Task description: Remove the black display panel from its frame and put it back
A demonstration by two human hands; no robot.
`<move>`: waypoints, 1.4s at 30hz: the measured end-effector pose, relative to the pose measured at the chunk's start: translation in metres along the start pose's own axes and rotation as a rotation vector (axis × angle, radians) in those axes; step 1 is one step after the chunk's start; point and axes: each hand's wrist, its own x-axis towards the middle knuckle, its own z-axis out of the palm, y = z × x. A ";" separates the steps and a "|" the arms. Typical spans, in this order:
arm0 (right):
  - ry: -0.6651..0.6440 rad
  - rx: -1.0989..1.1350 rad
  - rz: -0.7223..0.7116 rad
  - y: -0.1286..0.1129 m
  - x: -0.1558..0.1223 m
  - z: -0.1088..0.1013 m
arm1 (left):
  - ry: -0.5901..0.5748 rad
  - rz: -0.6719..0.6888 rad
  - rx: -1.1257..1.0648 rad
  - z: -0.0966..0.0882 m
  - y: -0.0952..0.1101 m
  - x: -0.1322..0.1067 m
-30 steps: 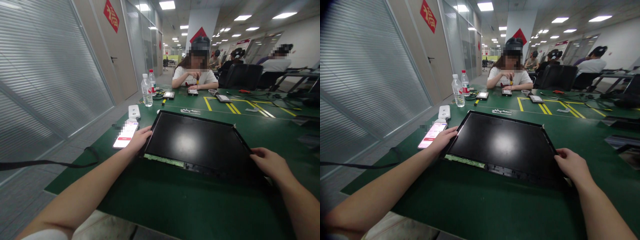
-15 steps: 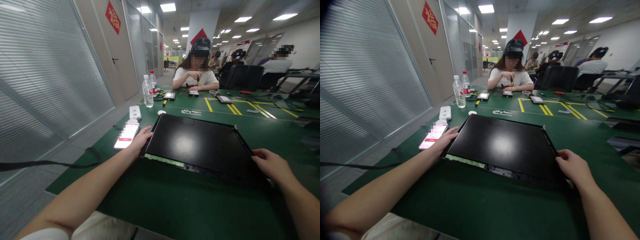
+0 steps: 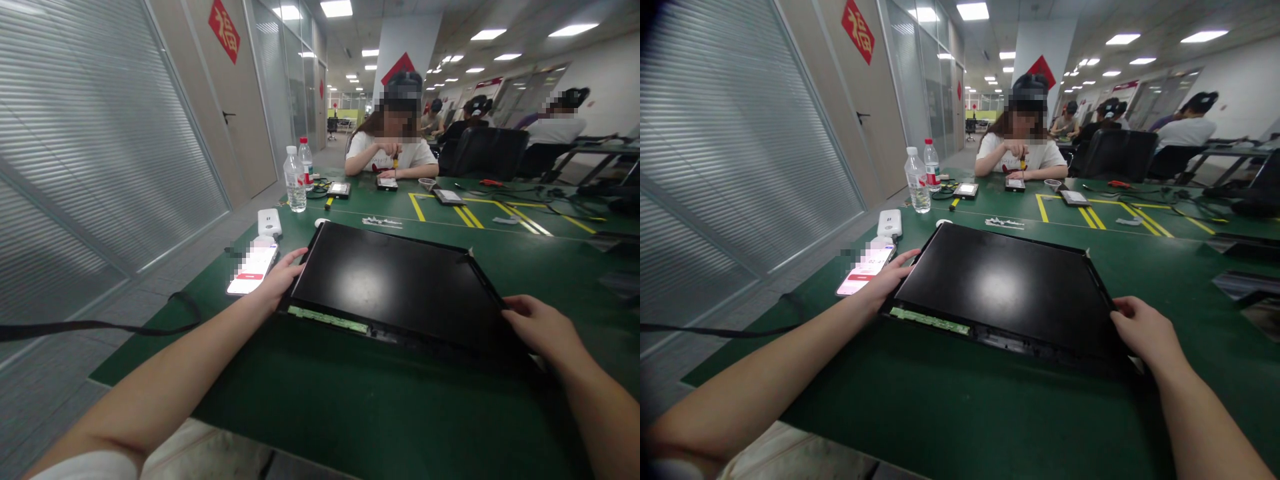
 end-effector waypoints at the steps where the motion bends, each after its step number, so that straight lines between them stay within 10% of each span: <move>1: 0.000 -0.002 -0.003 0.000 0.000 0.000 | -0.009 -0.003 -0.006 0.000 0.000 -0.001; 42: 0.028 0.017 -0.018 -0.002 -0.004 0.000 | -0.219 0.152 0.092 -0.002 0.001 -0.015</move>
